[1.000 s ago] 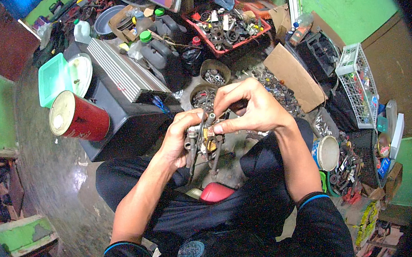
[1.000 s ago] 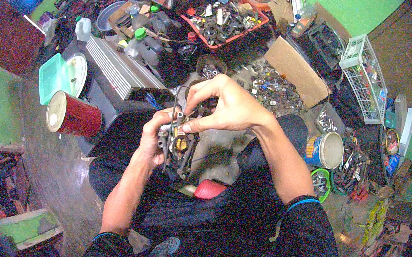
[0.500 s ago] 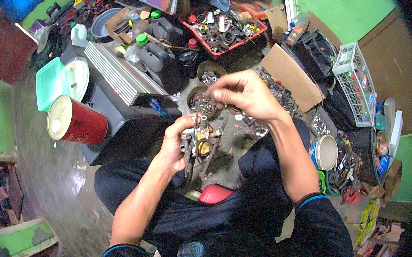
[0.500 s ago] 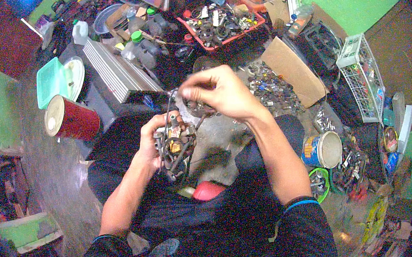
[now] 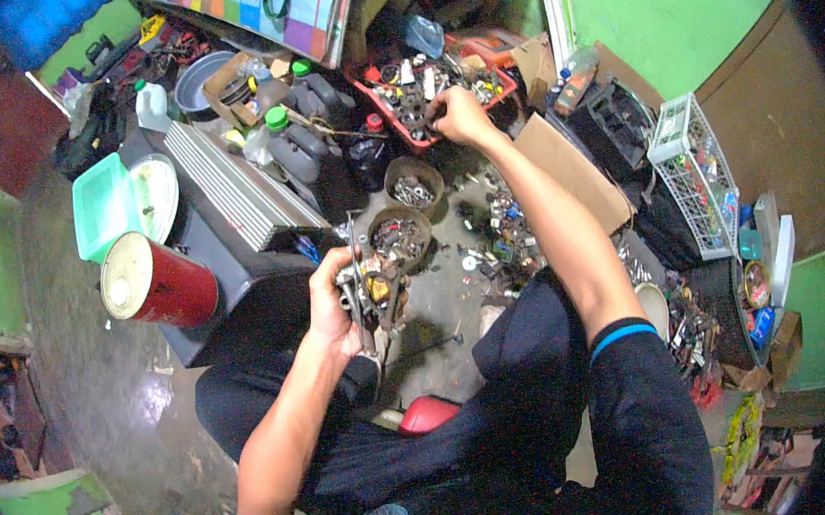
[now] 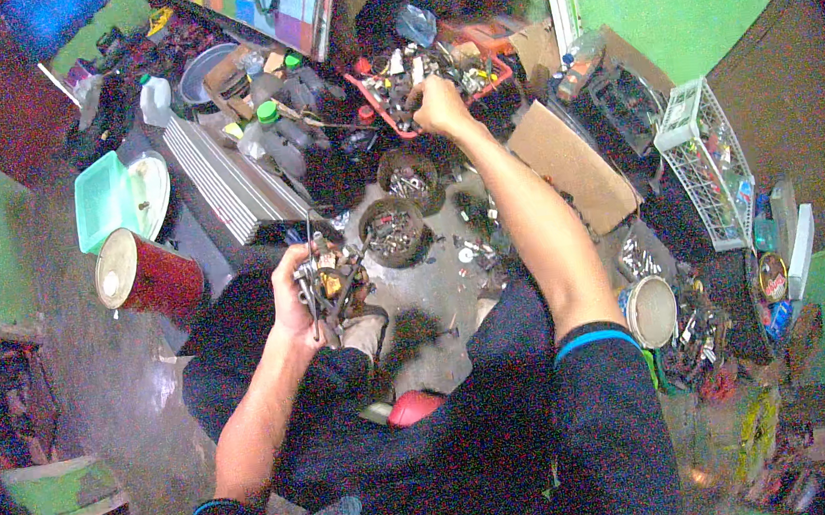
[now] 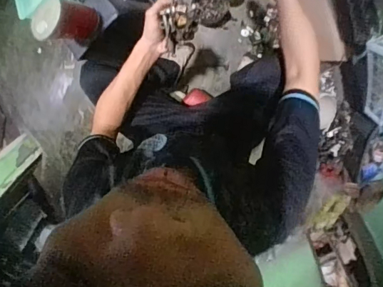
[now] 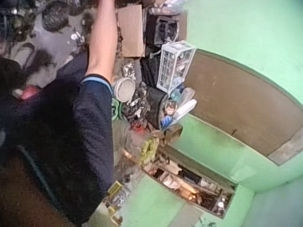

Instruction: The person sits on the floor and sorts through a large pile of small metal parts, picking out specific components. They then assemble these parts into a larger mechanical assembly, fitting pieces together by hand.

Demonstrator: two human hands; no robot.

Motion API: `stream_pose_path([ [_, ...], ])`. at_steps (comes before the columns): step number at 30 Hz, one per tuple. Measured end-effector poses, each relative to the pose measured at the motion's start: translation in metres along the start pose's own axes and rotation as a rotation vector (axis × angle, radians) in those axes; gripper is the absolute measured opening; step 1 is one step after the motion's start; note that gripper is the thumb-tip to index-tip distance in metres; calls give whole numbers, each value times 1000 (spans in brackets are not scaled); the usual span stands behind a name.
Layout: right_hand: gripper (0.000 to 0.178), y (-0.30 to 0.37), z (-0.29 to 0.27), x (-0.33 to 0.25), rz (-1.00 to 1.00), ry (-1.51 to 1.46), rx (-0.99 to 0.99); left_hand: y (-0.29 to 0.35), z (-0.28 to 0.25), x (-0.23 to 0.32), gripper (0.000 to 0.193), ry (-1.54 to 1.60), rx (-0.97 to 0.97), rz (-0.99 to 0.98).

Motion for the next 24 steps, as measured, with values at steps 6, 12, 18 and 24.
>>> stream_pose_path([
  [6, 28, -81, -50, -11, -42, -101, 216, -2, -1, 14, 42, -10, -32, 49],
  [12, 38, -71, -83, -6, -40, -438, 111, -3, 0, 19, 38, 66, -17, 37],
  [18, 24, 27, -110, -75, -76, -569, 26, -1, 1, 20, 39, 58, 9, 74],
  [24, 21, 178, -83, -185, -428, -500, -128, 11, 17, 20, 41, 96, -78, 40],
])
Point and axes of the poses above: each hand's wrist, its own y-axis away from the middle knuckle, its own z-axis out of the palm, x = y × z, the point moved 10 cm from there along -y, towards the middle knuckle, and after that the axes turned 12 degrees about z, right-handed, at the moved point
